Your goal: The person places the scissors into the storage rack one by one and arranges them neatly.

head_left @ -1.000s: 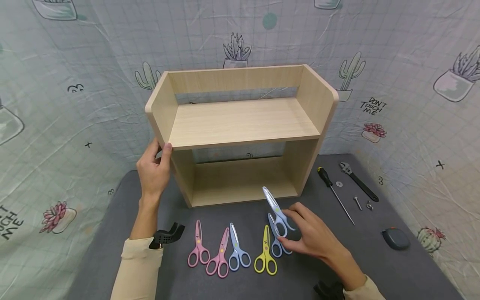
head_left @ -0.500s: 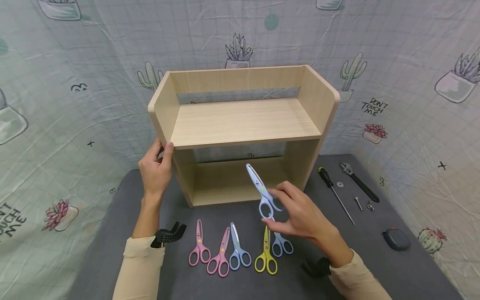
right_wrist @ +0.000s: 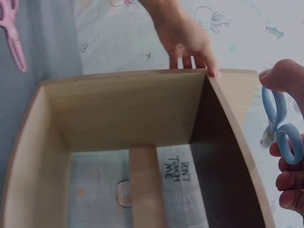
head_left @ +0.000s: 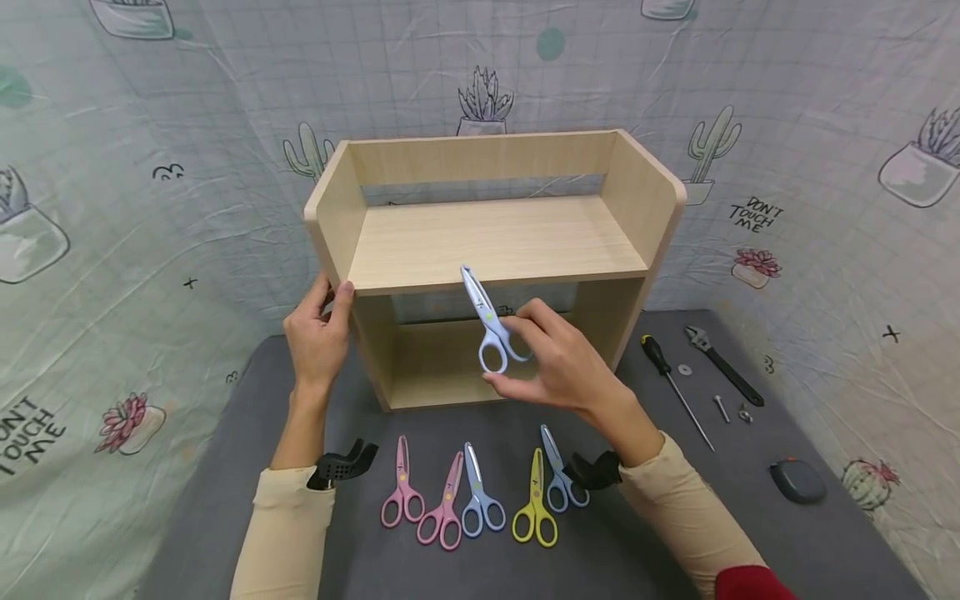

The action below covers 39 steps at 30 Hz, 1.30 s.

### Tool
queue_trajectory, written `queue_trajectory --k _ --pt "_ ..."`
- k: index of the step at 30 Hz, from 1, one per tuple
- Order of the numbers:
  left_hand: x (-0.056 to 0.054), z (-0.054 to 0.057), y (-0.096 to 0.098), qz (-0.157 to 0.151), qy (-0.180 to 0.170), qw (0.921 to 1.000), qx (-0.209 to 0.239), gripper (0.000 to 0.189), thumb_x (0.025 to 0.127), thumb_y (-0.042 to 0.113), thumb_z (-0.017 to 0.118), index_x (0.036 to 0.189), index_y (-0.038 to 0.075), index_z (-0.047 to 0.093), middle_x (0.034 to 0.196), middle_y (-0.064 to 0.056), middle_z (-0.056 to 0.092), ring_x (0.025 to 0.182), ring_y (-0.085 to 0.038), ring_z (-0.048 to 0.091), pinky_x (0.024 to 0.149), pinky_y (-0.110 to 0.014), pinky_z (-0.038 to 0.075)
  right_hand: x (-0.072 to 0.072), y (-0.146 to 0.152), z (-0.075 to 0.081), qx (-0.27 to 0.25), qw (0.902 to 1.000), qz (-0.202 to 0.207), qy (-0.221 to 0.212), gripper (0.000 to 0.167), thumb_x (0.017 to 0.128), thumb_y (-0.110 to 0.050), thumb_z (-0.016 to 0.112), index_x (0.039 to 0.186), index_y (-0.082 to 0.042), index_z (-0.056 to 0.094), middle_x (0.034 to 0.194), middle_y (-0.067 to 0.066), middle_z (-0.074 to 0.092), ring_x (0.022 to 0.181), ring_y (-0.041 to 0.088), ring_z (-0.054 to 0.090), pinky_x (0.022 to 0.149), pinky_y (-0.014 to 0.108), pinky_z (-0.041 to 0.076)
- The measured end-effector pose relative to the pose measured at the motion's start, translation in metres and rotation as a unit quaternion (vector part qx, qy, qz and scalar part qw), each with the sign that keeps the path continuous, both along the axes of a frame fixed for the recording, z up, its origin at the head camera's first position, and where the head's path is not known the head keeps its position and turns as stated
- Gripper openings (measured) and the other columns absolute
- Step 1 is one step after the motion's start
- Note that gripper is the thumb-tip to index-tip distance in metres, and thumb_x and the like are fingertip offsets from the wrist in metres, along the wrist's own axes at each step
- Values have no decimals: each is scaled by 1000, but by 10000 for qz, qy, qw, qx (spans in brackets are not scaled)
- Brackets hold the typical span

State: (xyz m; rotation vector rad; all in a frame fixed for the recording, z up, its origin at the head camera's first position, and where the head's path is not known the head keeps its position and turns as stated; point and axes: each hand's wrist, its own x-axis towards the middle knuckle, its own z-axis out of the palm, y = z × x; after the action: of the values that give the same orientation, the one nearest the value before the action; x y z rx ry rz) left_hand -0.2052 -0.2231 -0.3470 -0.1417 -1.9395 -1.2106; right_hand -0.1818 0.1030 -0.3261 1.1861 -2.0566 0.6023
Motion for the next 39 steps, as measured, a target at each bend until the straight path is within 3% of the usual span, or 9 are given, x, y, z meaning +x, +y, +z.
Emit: queue_trajectory --k 7,13,18,24,28,31,35,39 --pt "-2 1 -1 -23 -2 10000 58 34 99 29 63 132 24 68 123 -8 72 111 -25 70 77 -10 52 -19 -24 25 101 9997 -105 177 60 76 -41 84 114 3 68 96 10 55 78 16 47 64 28 43" --pt "-1 -1 -1 45 -30 10000 13 34 99 31 63 132 22 68 122 -8 73 111 -23 70 80 -29 59 -33 -44 43 367 9987 -324 -106 58 80 -44 80 113 2 69 97 10 54 80 17 48 66 27 44" --pt "-1 -1 0 60 -46 10000 43 35 99 31 64 133 24 67 122 -7 73 111 -22 70 81 -33 59 -45 -60 54 668 9943 -618 -561 60 85 -50 74 117 0 69 99 9 53 81 17 48 68 27 43" --pt "0 0 0 43 -23 10000 57 36 99 30 64 134 24 66 123 -8 72 111 -24 70 82 -46 58 -61 -82 63 918 9899 -742 -782 60 87 -54 70 115 -1 71 97 8 54 76 18 47 67 28 41" --pt "0 -1 0 -1 -18 10000 95 35 99 29 64 134 24 66 122 -9 73 110 -24 71 79 -26 59 -69 -95 66 1157 9847 -862 -974 62 87 -57 67 115 -2 71 98 8 54 76 17 47 65 28 40" --pt "-1 -1 0 -22 -26 9999 146 35 99 29 64 134 25 67 121 -10 73 110 -25 71 76 -10 53 -74 -104 69 1317 9807 -946 -1091 63 88 -59 65 116 -3 70 100 8 54 76 17 47 65 27 39" --pt "0 0 0 -6 -7 9999 168 33 99 29 64 131 24 68 118 -11 74 109 -26 71 74 -7 51 -78 -115 72 1435 9746 -999 -1400 64 89 -62 63 117 -5 69 103 6 54 76 16 47 64 26 37" --pt "-1 0 1 17 59 9998 162 31 98 27 65 127 20 71 114 -11 76 106 -16 71 73 -8 52 -82 -126 75 1603 9659 -1045 -1742 65 89 -65 61 116 -7 68 105 5 53 77 15 47 64 25 36"
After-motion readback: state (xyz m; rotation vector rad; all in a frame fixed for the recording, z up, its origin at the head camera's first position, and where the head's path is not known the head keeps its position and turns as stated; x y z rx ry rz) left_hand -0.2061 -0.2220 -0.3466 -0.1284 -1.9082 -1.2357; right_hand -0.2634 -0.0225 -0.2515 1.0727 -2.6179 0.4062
